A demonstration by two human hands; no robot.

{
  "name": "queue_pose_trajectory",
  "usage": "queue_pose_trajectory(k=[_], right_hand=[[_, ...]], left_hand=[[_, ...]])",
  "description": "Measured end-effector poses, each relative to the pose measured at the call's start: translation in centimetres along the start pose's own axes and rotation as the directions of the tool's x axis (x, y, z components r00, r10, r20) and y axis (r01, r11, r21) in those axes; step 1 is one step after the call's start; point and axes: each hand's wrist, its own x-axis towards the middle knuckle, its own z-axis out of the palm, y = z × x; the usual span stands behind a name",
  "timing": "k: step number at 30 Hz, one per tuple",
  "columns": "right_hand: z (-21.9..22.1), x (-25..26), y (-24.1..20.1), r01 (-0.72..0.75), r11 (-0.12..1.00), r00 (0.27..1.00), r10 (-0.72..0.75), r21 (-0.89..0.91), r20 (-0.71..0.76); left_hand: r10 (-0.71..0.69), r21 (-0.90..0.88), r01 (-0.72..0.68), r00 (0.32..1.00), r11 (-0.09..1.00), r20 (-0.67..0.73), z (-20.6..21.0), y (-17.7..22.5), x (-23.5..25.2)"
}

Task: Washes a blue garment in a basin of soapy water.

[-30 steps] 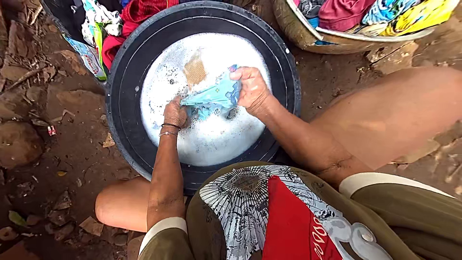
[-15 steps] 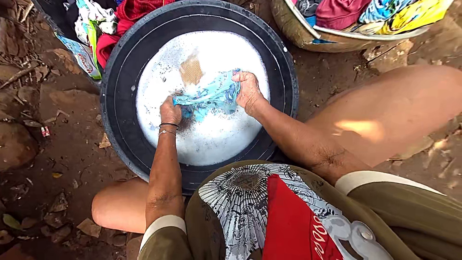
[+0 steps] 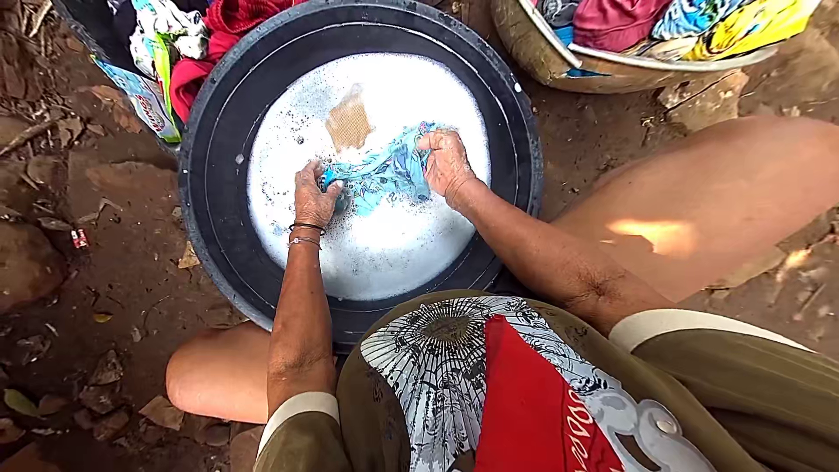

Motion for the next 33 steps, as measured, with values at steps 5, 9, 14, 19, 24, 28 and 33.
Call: queue_pose_trajectory(k=[5,9,14,19,24,28,33], right_hand=[[0.9,-1.3,-0.3,0.069,0.998,0.998,-0.069,0.014,-0.013],[1.2,-1.5,-1.3,0.034,0.998,0.996,-0.037,0.044,0.079],[1.4,-2.3,-0.8,0.075,0.975,0.997,-0.068,-0.21,0.04],[1.2,-1.2,0.2,0.061,0.997,0.995,-0.057,-0.041,0.081],[0.6,-1.0,0.4,0.128,0.988,0.991,-0.124,-0.09,0.049],[0.6,-0.7,0.6,0.002,0.999,0.997,0.003,-0.053,0.081],[-0.2,-0.5,1.7,-0.043,0.99,0.998,0.05,-0.133,0.046]], left_hand=[[0.037,0.163,-0.03,0.999,0.986,-0.039,0.3,0.2,-0.4],[0.024,0.111,-0.029,0.999,0.993,0.048,0.5,0.0,0.1],[0.085,0.205,-0.087,0.996,0.975,0.02,0.8,0.4,-0.3],[0.034,0.238,-0.06,0.993,0.969,0.115,1.1,0.5,-0.3],[0.03,0.229,-0.051,0.995,0.972,0.093,1.4,0.5,-0.5],[0.019,0.216,-0.051,0.988,0.975,0.151,2.0,0.1,-0.5],[0.006,0.31,-0.048,0.991,0.949,0.134,2.2,0.6,-1.0]])
